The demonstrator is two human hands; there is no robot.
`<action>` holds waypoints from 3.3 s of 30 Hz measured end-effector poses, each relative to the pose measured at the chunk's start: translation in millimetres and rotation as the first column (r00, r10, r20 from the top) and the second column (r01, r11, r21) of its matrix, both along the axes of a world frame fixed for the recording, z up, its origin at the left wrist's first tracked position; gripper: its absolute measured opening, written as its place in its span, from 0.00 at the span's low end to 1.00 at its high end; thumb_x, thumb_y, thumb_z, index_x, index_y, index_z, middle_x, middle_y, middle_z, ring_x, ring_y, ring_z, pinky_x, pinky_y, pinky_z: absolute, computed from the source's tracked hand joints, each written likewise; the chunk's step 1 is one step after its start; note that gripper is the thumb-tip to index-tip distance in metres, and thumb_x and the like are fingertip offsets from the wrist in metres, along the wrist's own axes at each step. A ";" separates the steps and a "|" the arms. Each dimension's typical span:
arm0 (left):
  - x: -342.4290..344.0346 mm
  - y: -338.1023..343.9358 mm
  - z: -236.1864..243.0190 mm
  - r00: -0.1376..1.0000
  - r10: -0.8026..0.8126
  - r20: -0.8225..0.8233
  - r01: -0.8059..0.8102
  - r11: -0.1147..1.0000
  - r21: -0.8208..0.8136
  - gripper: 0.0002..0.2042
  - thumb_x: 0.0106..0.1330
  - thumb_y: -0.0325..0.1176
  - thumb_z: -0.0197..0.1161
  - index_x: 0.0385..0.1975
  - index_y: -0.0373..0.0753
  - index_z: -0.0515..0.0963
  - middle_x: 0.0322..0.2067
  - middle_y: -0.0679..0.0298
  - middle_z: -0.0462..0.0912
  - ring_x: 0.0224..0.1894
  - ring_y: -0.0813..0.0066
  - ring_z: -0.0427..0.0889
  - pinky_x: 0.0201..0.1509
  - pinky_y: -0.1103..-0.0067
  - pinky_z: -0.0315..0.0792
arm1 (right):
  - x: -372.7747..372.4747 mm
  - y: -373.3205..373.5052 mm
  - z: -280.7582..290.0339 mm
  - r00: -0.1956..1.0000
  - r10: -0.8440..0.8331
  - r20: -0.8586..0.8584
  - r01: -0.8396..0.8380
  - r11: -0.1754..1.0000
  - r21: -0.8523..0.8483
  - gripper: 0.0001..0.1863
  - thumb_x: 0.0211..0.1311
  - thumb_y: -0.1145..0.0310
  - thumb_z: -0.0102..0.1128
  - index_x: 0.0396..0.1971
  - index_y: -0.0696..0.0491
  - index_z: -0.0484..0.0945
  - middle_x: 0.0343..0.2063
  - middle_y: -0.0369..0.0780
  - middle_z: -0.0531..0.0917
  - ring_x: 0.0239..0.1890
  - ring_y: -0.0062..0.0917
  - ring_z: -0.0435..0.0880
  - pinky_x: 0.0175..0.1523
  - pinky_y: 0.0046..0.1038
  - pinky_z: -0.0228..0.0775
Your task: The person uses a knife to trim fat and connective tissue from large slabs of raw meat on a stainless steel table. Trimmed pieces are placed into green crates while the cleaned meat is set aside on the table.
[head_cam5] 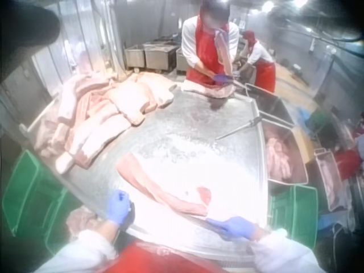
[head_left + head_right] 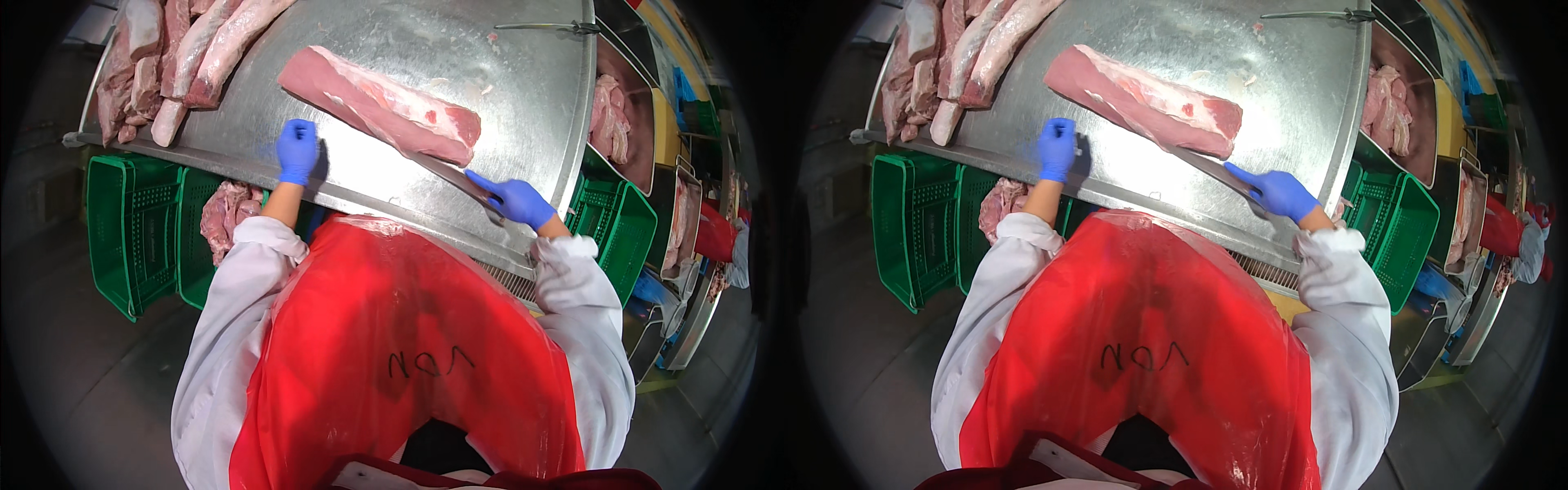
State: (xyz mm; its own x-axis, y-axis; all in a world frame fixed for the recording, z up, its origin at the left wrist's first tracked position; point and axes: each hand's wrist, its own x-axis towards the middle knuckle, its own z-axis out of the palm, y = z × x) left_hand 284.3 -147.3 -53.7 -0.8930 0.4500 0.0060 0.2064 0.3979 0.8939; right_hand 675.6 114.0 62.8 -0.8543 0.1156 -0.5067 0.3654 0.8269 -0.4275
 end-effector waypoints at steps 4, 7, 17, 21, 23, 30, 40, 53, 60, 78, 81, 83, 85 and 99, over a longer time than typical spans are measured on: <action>94.6 67.9 61.2 0.945 -0.238 0.225 0.310 0.874 -0.375 0.22 0.61 0.53 0.65 0.27 0.35 0.81 0.26 0.51 0.84 0.31 0.56 0.84 0.39 0.68 0.76 | 75.2 7.7 4.2 0.969 -0.163 -0.184 0.154 0.986 -0.063 0.39 0.64 0.70 0.56 0.72 0.28 0.54 0.26 0.48 0.83 0.26 0.40 0.82 0.39 0.36 0.74; 129.4 102.2 39.7 0.938 -0.261 0.228 0.342 0.802 -0.490 0.25 0.63 0.54 0.56 0.33 0.33 0.82 0.40 0.44 0.83 0.43 0.45 0.81 0.50 0.62 0.74 | 74.2 7.5 24.6 0.858 -0.495 -0.136 0.465 0.862 -0.202 0.38 0.65 0.71 0.58 0.72 0.32 0.55 0.28 0.49 0.84 0.28 0.30 0.85 0.40 0.30 0.74; 125.2 83.9 -3.7 0.933 -0.348 0.092 0.357 0.861 -0.363 0.17 0.65 0.39 0.49 0.30 0.31 0.79 0.37 0.40 0.81 0.42 0.40 0.78 0.49 0.58 0.71 | -85.2 -59.2 -24.2 0.664 -0.564 -0.491 0.464 0.825 -0.321 0.32 0.68 0.59 0.55 0.71 0.33 0.58 0.37 0.51 0.84 0.39 0.48 0.84 0.46 0.41 0.75; 129.8 88.1 24.6 0.932 -0.354 0.084 0.358 0.854 -0.378 0.17 0.66 0.39 0.48 0.30 0.32 0.79 0.37 0.41 0.81 0.42 0.39 0.78 0.49 0.58 0.72 | -113.1 -63.7 -46.8 0.781 -0.454 -0.428 0.387 0.891 -0.238 0.33 0.68 0.60 0.54 0.71 0.34 0.57 0.38 0.52 0.83 0.41 0.48 0.83 0.47 0.40 0.74; 122.0 80.3 24.1 0.877 -0.479 0.025 0.438 0.778 -0.450 0.18 0.66 0.40 0.48 0.32 0.32 0.80 0.39 0.41 0.81 0.43 0.40 0.78 0.50 0.58 0.72 | -86.9 -69.2 -61.7 0.816 -0.484 -0.315 0.366 0.855 -0.367 0.35 0.65 0.62 0.55 0.72 0.36 0.55 0.38 0.52 0.83 0.40 0.48 0.83 0.47 0.41 0.74; 106.1 79.7 61.9 0.858 -0.500 0.119 0.488 0.718 -0.496 0.18 0.67 0.39 0.47 0.34 0.33 0.82 0.41 0.42 0.81 0.43 0.43 0.80 0.49 0.59 0.73 | -131.9 -83.9 -48.5 0.796 -0.470 -0.382 0.368 0.876 -0.311 0.39 0.62 0.65 0.55 0.73 0.35 0.51 0.36 0.54 0.83 0.39 0.50 0.83 0.48 0.40 0.74; 78.3 76.6 73.9 0.787 -0.580 0.208 0.616 0.756 -0.222 0.17 0.66 0.39 0.49 0.32 0.33 0.82 0.36 0.42 0.83 0.39 0.45 0.82 0.48 0.61 0.75 | -162.7 -129.0 -93.7 0.608 -0.557 -0.566 0.406 0.831 -0.381 0.42 0.62 0.68 0.57 0.75 0.45 0.47 0.45 0.48 0.84 0.39 0.32 0.86 0.47 0.31 0.76; 63.3 54.8 123.7 0.735 -0.672 0.089 0.678 0.726 -0.119 0.16 0.64 0.39 0.48 0.30 0.33 0.79 0.32 0.43 0.81 0.39 0.41 0.80 0.50 0.59 0.72 | -207.9 -188.8 -94.1 0.486 -0.874 -0.025 0.734 0.423 -0.532 0.27 0.63 0.69 0.59 0.62 0.52 0.68 0.28 0.42 0.83 0.27 0.25 0.83 0.36 0.29 0.76; 40.4 38.1 140.0 0.766 -0.640 0.060 0.621 0.760 0.191 0.13 0.65 0.37 0.53 0.31 0.33 0.79 0.30 0.46 0.82 0.35 0.47 0.81 0.43 0.59 0.73 | -252.1 -205.8 -97.2 0.612 -0.783 -0.113 0.658 0.583 -0.477 0.33 0.62 0.70 0.59 0.68 0.46 0.62 0.28 0.42 0.83 0.26 0.24 0.82 0.37 0.29 0.76; -188.7 -97.6 68.2 0.730 -0.680 0.070 0.600 0.588 -0.542 0.31 0.64 0.50 0.63 0.58 0.30 0.71 0.51 0.41 0.79 0.51 0.45 0.80 0.56 0.65 0.74 | -91.2 -84.4 -74.5 0.110 -0.921 -0.375 0.909 0.246 -0.336 0.43 0.60 0.72 0.58 0.74 0.39 0.50 0.23 0.47 0.82 0.22 0.25 0.82 0.31 0.31 0.75; -176.0 51.1 41.5 0.629 -0.722 -0.289 0.612 0.688 -0.389 0.31 0.63 0.49 0.65 0.59 0.31 0.70 0.57 0.44 0.73 0.60 0.49 0.73 0.64 0.65 0.67 | -79.2 -94.0 -51.4 0.254 -0.895 -0.366 0.867 0.378 -0.324 0.41 0.61 0.68 0.59 0.74 0.40 0.51 0.21 0.48 0.81 0.21 0.25 0.79 0.34 0.32 0.74; -170.3 97.9 17.3 0.631 -0.669 -0.392 0.563 0.743 -0.361 0.30 0.61 0.52 0.65 0.58 0.39 0.73 0.58 0.47 0.73 0.59 0.48 0.73 0.64 0.62 0.66 | -57.2 -128.5 -44.3 0.357 -0.895 -0.267 0.886 0.415 -0.207 0.41 0.62 0.70 0.58 0.74 0.40 0.51 0.23 0.48 0.81 0.20 0.24 0.77 0.34 0.30 0.73; -165.4 121.3 -9.6 0.640 -0.626 -0.446 0.416 0.770 -0.484 0.29 0.60 0.53 0.64 0.58 0.44 0.74 0.58 0.48 0.73 0.59 0.46 0.72 0.64 0.60 0.66 | -26.0 -167.6 -55.3 0.195 -0.918 -0.344 0.855 0.331 -0.399 0.41 0.62 0.73 0.56 0.74 0.40 0.51 0.25 0.44 0.83 0.20 0.21 0.76 0.32 0.27 0.73; -5.7 73.6 97.6 0.337 -0.907 -0.254 0.746 0.421 -0.515 0.17 0.57 0.38 0.65 0.42 0.35 0.76 0.43 0.49 0.74 0.47 0.47 0.73 0.53 0.62 0.69 | -51.6 -55.0 -40.1 -0.037 -0.994 -0.107 0.812 0.033 -0.583 0.43 0.63 0.75 0.55 0.75 0.37 0.47 0.24 0.39 0.82 0.21 0.19 0.80 0.29 0.25 0.76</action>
